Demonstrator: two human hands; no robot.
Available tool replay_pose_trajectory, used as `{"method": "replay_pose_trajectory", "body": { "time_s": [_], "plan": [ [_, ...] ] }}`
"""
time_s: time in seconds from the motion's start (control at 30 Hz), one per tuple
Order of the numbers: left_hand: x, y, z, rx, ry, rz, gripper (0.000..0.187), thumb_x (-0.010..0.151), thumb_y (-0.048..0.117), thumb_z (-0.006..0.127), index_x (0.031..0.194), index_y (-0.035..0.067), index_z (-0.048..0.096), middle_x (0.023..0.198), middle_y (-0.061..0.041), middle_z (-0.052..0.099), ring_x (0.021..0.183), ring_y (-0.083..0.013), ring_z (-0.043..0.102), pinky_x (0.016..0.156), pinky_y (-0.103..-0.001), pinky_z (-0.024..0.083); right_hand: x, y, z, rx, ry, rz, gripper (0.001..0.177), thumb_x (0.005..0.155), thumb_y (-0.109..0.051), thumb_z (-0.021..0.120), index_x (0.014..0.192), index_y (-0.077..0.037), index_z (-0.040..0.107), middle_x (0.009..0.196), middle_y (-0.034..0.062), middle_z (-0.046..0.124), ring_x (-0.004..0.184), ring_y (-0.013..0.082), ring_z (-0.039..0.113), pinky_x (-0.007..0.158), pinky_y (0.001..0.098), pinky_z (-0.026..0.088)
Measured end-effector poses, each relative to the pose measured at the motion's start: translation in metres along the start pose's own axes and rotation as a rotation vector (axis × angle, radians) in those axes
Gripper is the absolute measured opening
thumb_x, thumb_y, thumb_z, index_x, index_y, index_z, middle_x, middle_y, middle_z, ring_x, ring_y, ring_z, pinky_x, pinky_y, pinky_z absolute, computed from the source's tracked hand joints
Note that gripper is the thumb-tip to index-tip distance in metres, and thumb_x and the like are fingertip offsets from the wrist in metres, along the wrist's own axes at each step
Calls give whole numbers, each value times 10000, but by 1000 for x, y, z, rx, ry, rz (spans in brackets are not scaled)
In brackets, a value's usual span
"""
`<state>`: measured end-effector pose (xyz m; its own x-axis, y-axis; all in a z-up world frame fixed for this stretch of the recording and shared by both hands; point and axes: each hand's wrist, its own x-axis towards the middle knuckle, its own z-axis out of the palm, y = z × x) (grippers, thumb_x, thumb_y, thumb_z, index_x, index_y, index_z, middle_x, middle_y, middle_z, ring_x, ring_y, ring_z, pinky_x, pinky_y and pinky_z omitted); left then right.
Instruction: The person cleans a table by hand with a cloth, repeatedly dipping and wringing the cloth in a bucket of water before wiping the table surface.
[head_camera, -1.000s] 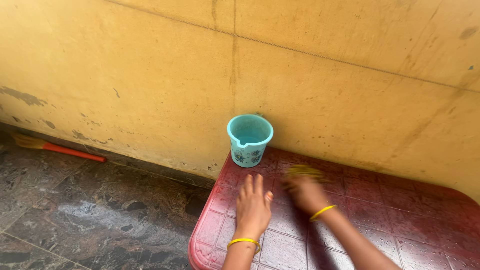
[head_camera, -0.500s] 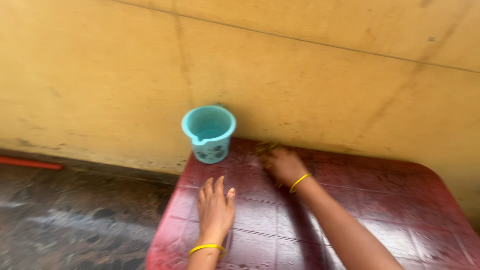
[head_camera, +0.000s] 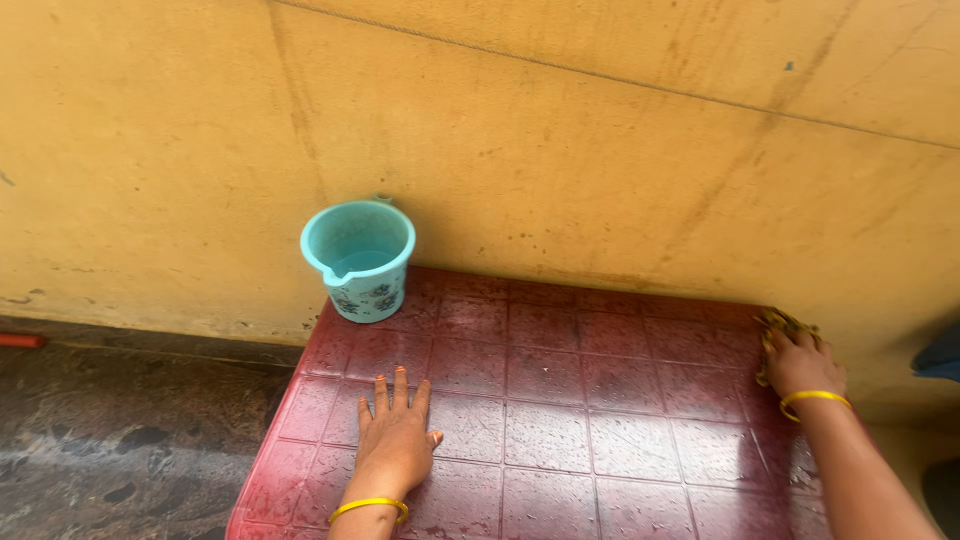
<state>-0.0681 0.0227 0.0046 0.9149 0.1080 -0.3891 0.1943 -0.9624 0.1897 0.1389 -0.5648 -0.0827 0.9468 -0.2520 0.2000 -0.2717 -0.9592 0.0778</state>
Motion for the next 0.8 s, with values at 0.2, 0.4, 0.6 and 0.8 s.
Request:
{"method": "replay_pose_trajectory", "body": {
  "time_s": [0.2,0.4,0.6,0.8],
  "plan": [
    [3,0,6,-2,23,-8,780,995,381,619,1621,189,196,1717,-130,4,1583,-378,-12,1265,-545,72,-94,72,-2,-81,-82,171,446,1028,-525,451,1417,-362,594,1518,62,550,1394,387,494,1064,556,481],
    [2,-3,11,-17,60,16,772,997,382,617,1619,189,202,1714,-134,13,1580,-382,-2,1263,-557,72,-137,65,-3,-253,-54,62,486,982,-352,483,1449,-361,619,1467,74,625,1352,362,557,1169,485,463],
    [5,-7,11,-147,173,54,713,966,380,646,1572,206,313,1712,-129,19,1578,-357,10,1253,-554,83,-142,-120,1,224,108,-271,426,874,-119,598,1287,-193,666,1070,177,720,924,354,682,769,499,566],
    [23,-32,10,-412,582,143,578,929,367,657,1457,186,508,1672,-137,199,1530,-359,191,1223,-531,214,-315,-362,-104,778,188,-1044,279,789,-20,591,1043,-49,702,1108,162,688,1022,348,608,879,460,505]
  ]
}}
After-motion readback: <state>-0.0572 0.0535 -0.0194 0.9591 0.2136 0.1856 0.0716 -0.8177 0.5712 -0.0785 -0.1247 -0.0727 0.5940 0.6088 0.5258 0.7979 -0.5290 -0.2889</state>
